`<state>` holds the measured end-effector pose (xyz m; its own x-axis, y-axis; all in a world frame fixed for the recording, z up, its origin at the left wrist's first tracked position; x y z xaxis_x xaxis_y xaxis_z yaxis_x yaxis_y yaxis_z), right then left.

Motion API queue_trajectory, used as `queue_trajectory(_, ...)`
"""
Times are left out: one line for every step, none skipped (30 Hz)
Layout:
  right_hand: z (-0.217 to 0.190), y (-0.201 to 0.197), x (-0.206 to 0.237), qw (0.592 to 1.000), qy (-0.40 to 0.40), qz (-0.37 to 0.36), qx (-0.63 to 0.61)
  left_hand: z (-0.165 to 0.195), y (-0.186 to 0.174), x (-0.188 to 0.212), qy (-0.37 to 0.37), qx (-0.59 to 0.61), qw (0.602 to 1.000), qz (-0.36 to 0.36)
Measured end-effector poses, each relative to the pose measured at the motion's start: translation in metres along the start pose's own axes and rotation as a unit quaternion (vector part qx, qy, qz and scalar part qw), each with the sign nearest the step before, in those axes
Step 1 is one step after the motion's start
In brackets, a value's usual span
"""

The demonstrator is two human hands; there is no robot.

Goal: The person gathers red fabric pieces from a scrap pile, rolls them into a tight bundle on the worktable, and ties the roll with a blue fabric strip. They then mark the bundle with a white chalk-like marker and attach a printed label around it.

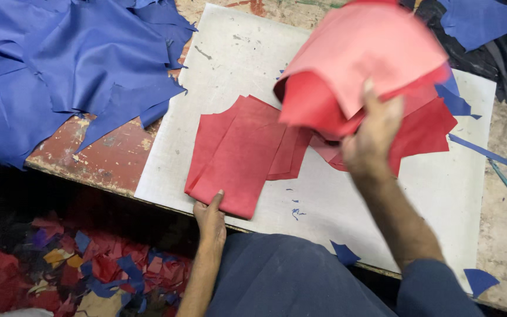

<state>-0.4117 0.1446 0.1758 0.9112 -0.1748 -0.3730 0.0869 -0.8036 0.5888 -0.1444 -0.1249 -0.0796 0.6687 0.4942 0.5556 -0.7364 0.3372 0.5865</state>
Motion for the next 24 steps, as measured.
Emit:
queue_trajectory(0.018, 0.000, 0.045, 0.998, 0.050, 0.024, -0.025, 0.002, 0.001, 0.002, 0.005, -0.001, 1.000, 0.003)
queue_trajectory(0.033, -0.001, 0.089, 0.995, 0.090, 0.036, -0.036, 0.004, 0.003, 0.005, 0.011, 0.000, 1.000, 0.006)
queue_trajectory(0.058, -0.012, 0.131, 0.979, 0.179, 0.094, 0.009, 0.004, 0.004, 0.007, 0.007, 0.010, 1.000, 0.006)
queue_trajectory(0.078, -0.015, 0.173, 0.958, 0.273, 0.089, 0.005, 0.005, 0.006, 0.009, 0.003, 0.018, 1.000, 0.006)
queue_trajectory(0.098, -0.024, 0.204, 0.930, 0.346, 0.127, 0.022, 0.007, 0.007, 0.012, 0.001, 0.025, 1.000, 0.007)
queue_trajectory(0.109, -0.032, 0.221, 0.917, 0.382, 0.113, 0.008, 0.010, 0.011, 0.015, 0.008, 0.017, 1.000, -0.001)
queue_trajectory(0.118, -0.040, 0.235, 0.903, 0.418, 0.100, -0.008, 0.012, 0.016, 0.020, 0.015, 0.007, 1.000, -0.010)
queue_trajectory(0.128, -0.048, 0.245, 0.887, 0.452, 0.087, -0.024, 0.015, 0.021, 0.024, 0.022, -0.003, 1.000, -0.019)
queue_trajectory(0.134, -0.057, 0.244, 0.885, 0.459, 0.069, -0.026, 0.017, 0.023, 0.029, 0.026, -0.016, 0.999, -0.008)
queue_trajectory(0.138, -0.067, 0.241, 0.883, 0.465, 0.051, -0.027, 0.018, 0.025, 0.035, 0.030, -0.028, 0.999, 0.002)
queue_trajectory(0.141, -0.074, 0.238, 0.882, 0.469, 0.034, -0.027, 0.019, 0.029, 0.041, 0.032, -0.040, 0.999, 0.010)
queue_trajectory(0.142, -0.076, 0.237, 0.879, 0.475, 0.028, -0.045, 0.034, 0.032, 0.054, 0.130, -0.141, 0.979, 0.063)
queue_trajectory(0.143, -0.076, 0.235, 0.876, 0.478, 0.021, -0.064, 0.048, 0.039, 0.070, 0.226, -0.239, 0.938, 0.111)
queue_trajectory(0.142, -0.072, 0.234, 0.872, 0.482, 0.015, -0.082, 0.060, 0.050, 0.086, 0.318, -0.330, 0.875, 0.154)
queue_trajectory(0.139, -0.068, 0.233, 0.876, 0.476, 0.012, -0.078, 0.064, 0.059, 0.094, 0.346, -0.380, 0.842, 0.161)
queue_trajectory(0.136, -0.061, 0.231, 0.879, 0.471, 0.007, -0.074, 0.069, 0.066, 0.100, 0.374, -0.428, 0.805, 0.169)
queue_trajectory(0.131, -0.051, 0.230, 0.882, 0.465, 0.002, -0.072, 0.074, 0.075, 0.103, 0.401, -0.473, 0.764, 0.177)
queue_trajectory(0.123, -0.041, 0.233, 0.878, 0.474, -0.017, -0.058, 0.069, 0.071, 0.083, 0.298, -0.420, 0.848, 0.127)
queue_trajectory(0.114, -0.031, 0.236, 0.873, 0.484, -0.037, -0.045, 0.061, 0.070, 0.063, 0.187, -0.357, 0.912, 0.074)
queue_trajectory(0.107, -0.022, 0.234, 0.868, 0.492, -0.059, -0.032, 0.048, 0.070, 0.047, 0.073, -0.285, 0.956, 0.018)
queue_trajectory(0.098, -0.005, 0.241, 0.822, 0.538, -0.187, -0.011, 0.045, 0.072, 0.037, 0.043, -0.286, 0.957, 0.003)
queue_trajectory(0.085, 0.004, 0.249, 0.758, 0.573, -0.310, 0.011, 0.041, 0.073, 0.027, 0.012, -0.288, 0.958, -0.012)
queue_trajectory(0.072, 0.007, 0.256, 0.680, 0.596, -0.426, 0.034, 0.036, 0.074, 0.018, -0.019, -0.290, 0.956, -0.027)
queue_trajectory(0.063, 0.007, 0.243, 0.661, 0.508, -0.540, 0.112, 0.037, 0.074, 0.011, 0.003, -0.319, 0.947, -0.027)
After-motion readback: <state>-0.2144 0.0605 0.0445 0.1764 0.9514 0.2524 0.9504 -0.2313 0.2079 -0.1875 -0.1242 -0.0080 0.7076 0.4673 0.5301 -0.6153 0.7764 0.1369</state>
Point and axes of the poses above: each hand's wrist, its own x-axis away from the middle knuckle, its own y-axis out of the palm, z = x × y, the point moved 8 cm from there along -x, towards the middle knuckle, and after that the axes turned 13 degrees about -y, right-handed, at the moved point
